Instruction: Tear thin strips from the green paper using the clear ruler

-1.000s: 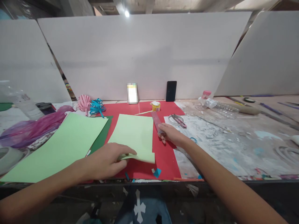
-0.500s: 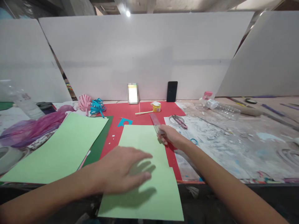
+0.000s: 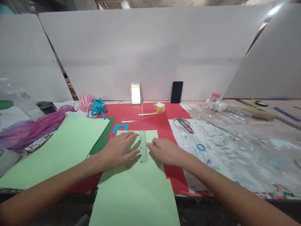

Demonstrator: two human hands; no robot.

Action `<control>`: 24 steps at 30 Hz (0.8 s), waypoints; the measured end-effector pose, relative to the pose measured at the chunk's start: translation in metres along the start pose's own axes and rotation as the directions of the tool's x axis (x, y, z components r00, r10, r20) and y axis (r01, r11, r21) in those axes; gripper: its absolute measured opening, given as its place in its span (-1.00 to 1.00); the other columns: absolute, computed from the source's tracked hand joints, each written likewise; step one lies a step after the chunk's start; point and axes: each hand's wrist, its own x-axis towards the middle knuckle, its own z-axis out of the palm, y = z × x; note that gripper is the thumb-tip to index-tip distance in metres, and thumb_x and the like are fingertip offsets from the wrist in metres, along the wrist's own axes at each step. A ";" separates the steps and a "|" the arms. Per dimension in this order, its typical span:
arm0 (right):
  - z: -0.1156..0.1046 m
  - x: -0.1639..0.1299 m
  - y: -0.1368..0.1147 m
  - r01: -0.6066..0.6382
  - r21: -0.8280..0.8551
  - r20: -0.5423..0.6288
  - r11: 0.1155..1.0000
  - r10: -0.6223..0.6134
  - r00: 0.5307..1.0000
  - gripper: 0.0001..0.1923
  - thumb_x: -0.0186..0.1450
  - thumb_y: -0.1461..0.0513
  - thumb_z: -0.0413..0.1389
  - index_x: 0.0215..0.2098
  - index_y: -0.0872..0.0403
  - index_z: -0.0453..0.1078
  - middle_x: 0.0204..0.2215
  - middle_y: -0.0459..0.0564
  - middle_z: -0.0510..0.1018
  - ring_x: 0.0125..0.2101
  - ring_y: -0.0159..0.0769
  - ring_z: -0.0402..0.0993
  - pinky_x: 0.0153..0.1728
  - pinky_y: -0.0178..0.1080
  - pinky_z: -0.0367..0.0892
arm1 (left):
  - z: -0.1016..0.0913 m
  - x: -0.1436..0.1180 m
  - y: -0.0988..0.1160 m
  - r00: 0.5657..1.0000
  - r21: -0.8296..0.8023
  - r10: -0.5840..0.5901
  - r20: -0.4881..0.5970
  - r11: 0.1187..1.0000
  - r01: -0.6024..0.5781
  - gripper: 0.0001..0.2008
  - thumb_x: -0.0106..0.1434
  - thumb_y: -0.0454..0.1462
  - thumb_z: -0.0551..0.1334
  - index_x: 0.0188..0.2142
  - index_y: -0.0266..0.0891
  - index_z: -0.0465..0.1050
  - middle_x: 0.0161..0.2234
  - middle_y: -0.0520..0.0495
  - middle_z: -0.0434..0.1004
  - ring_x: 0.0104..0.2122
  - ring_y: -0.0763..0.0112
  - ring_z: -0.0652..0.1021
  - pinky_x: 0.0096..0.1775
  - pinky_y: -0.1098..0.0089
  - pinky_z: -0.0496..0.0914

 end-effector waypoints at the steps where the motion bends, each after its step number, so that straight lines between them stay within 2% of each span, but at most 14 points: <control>1: -0.006 0.004 0.002 0.035 -0.084 -0.085 0.996 -0.042 0.995 -0.59 0.34 -0.04 -0.03 -0.55 0.02 0.20 -0.58 -0.02 0.42 -0.55 -0.24 0.27 -0.51 -0.21 0.08 | 0.004 0.008 -0.003 1.000 -0.001 -0.001 0.005 1.000 0.001 -0.36 0.34 0.08 0.01 0.28 -0.20 0.09 0.27 -0.20 0.18 0.22 0.02 0.24 0.16 0.06 0.19; 3: -0.019 0.018 0.007 0.066 -0.118 -0.179 0.991 -0.086 0.980 -0.67 0.33 0.06 0.00 -0.54 0.03 0.23 -0.53 -0.02 0.43 -0.49 -0.23 0.31 -0.46 -0.21 0.13 | 0.014 0.022 -0.007 0.997 0.001 0.021 0.070 1.000 -0.022 -0.20 0.29 0.19 -0.03 0.35 -0.23 -0.05 0.35 -0.22 -0.01 0.31 -0.03 0.05 0.23 0.00 0.04; 5: -0.031 0.037 0.013 0.040 0.065 -0.205 0.997 -0.026 0.978 -0.84 0.28 0.15 0.05 -0.42 0.03 0.31 -0.42 -0.02 0.48 -0.41 -0.23 0.37 -0.40 -0.22 0.23 | 0.024 0.031 -0.008 0.990 0.008 0.048 0.134 0.999 -0.049 -0.13 0.29 0.25 -0.13 0.37 -0.26 -0.12 0.38 -0.23 -0.14 0.34 -0.09 -0.06 0.25 -0.07 -0.08; 6: -0.035 0.045 0.016 0.007 0.198 -0.195 0.980 0.032 0.980 -0.91 0.25 0.18 0.07 -0.36 0.04 0.33 -0.38 -0.01 0.48 -0.40 -0.25 0.39 -0.39 -0.22 0.27 | 0.028 0.033 -0.007 0.987 0.012 0.056 0.149 0.998 -0.059 -0.13 0.29 0.25 -0.18 0.38 -0.27 -0.14 0.39 -0.23 -0.19 0.34 -0.12 -0.10 0.25 -0.11 -0.12; 8: -0.041 0.059 0.020 -0.047 0.415 -0.164 0.908 0.126 0.978 -0.89 0.23 0.21 0.09 -0.27 0.05 0.33 -0.30 0.04 0.48 -0.34 -0.24 0.43 -0.38 -0.23 0.36 | 0.034 0.032 -0.005 0.987 0.023 0.052 0.151 0.998 -0.056 -0.14 0.31 0.25 -0.25 0.39 -0.25 -0.19 0.40 -0.20 -0.27 0.34 -0.14 -0.16 0.25 -0.16 -0.18; 12: -0.046 0.064 0.017 -0.123 0.657 -0.040 0.744 0.198 0.979 -0.86 0.26 0.21 0.10 -0.20 0.04 0.34 -0.08 0.15 0.43 -0.09 -0.11 0.43 -0.27 -0.13 0.49 | 0.036 0.018 0.000 0.989 0.061 -0.033 0.141 0.998 0.024 -0.14 0.30 0.25 -0.28 0.40 -0.23 -0.19 0.40 -0.21 -0.30 0.34 -0.19 -0.20 0.23 -0.22 -0.20; 15: -0.047 0.059 0.009 -0.144 0.726 0.018 0.673 0.192 0.981 -0.89 0.29 0.20 0.10 -0.20 0.02 0.36 0.01 0.16 0.40 0.00 -0.06 0.39 -0.21 -0.06 0.51 | 0.033 0.011 0.002 0.987 0.088 -0.082 0.141 0.994 0.070 -0.14 0.30 0.25 -0.26 0.39 -0.25 -0.16 0.39 -0.25 -0.26 0.33 -0.25 -0.17 0.21 -0.27 -0.16; 19: -0.045 0.056 0.003 -0.153 0.794 0.058 0.588 0.177 0.983 -0.87 0.29 0.17 0.13 -0.21 0.03 0.37 0.03 0.16 0.38 0.02 -0.05 0.36 -0.13 0.00 0.49 | 0.029 0.008 0.003 0.987 0.086 -0.082 0.138 0.994 0.071 -0.14 0.30 0.25 -0.23 0.39 -0.23 -0.14 0.39 -0.25 -0.22 0.32 -0.28 -0.12 0.19 -0.29 -0.12; 24: -0.043 0.057 0.009 -0.190 0.853 0.087 0.486 0.227 0.970 -0.83 0.30 0.14 0.12 -0.19 0.05 0.39 -0.01 0.16 0.39 -0.02 -0.11 0.38 -0.06 0.05 0.47 | 0.027 0.019 0.006 0.991 0.051 -0.019 0.130 0.999 0.012 -0.16 0.31 0.22 -0.17 0.37 -0.27 -0.08 0.38 -0.25 -0.17 0.34 -0.15 -0.10 0.24 -0.16 -0.08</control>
